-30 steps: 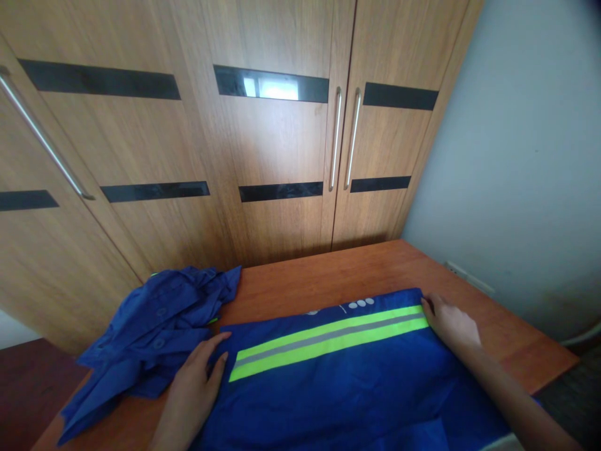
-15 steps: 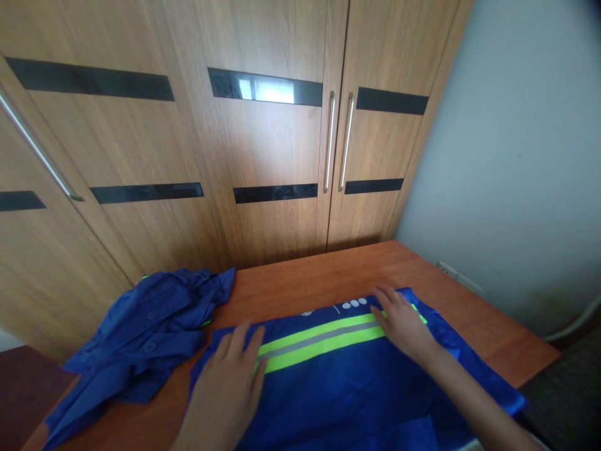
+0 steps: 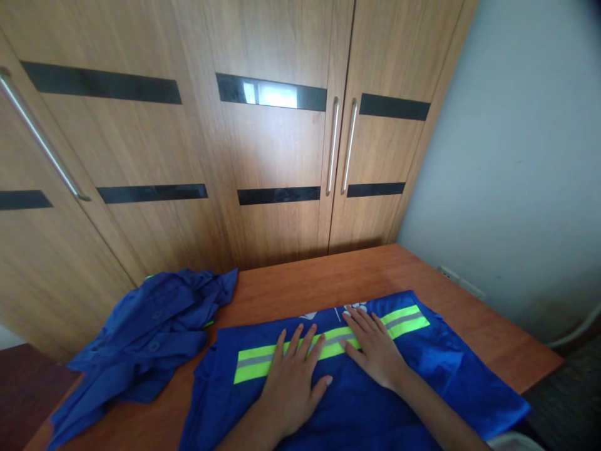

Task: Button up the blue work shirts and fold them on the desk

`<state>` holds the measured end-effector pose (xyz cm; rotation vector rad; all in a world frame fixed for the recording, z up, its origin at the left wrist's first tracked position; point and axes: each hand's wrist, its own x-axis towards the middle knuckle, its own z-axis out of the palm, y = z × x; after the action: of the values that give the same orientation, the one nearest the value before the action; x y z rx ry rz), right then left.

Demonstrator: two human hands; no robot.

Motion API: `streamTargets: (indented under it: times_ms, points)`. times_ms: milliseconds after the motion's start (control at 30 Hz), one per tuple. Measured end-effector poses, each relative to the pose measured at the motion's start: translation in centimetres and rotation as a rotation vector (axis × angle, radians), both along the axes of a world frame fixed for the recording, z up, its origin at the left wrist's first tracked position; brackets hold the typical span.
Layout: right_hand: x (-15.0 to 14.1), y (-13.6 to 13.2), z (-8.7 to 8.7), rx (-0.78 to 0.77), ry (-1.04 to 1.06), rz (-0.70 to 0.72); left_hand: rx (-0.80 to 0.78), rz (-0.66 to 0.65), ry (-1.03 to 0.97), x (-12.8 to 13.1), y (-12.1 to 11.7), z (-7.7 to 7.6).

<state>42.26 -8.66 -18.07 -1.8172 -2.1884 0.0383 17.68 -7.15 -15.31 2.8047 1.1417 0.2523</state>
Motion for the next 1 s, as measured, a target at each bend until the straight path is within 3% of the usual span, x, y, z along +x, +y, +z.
streamTargets:
  times_ms: [267, 467, 767, 1000]
  points:
    - [10.1, 0.0, -2.5, 0.146, -0.208, -0.287, 0.079, 0.181, 0.066, -5.4, 0.0, -0.3]
    - [12.3, -0.9, -3.5, 0.187, -0.303, -0.361, 0.196, 0.305, 0.100, -8.3, -0.8, -1.0]
    - [12.9, 0.9, -3.6, 0.085, -0.272, -0.409, 0.204, 0.364, 0.123, -7.6, 0.1, -1.4]
    - [15.1, 4.5, -2.7, 0.048, -0.131, -0.341, 0.162, 0.394, 0.145, -5.2, 2.6, -0.2]
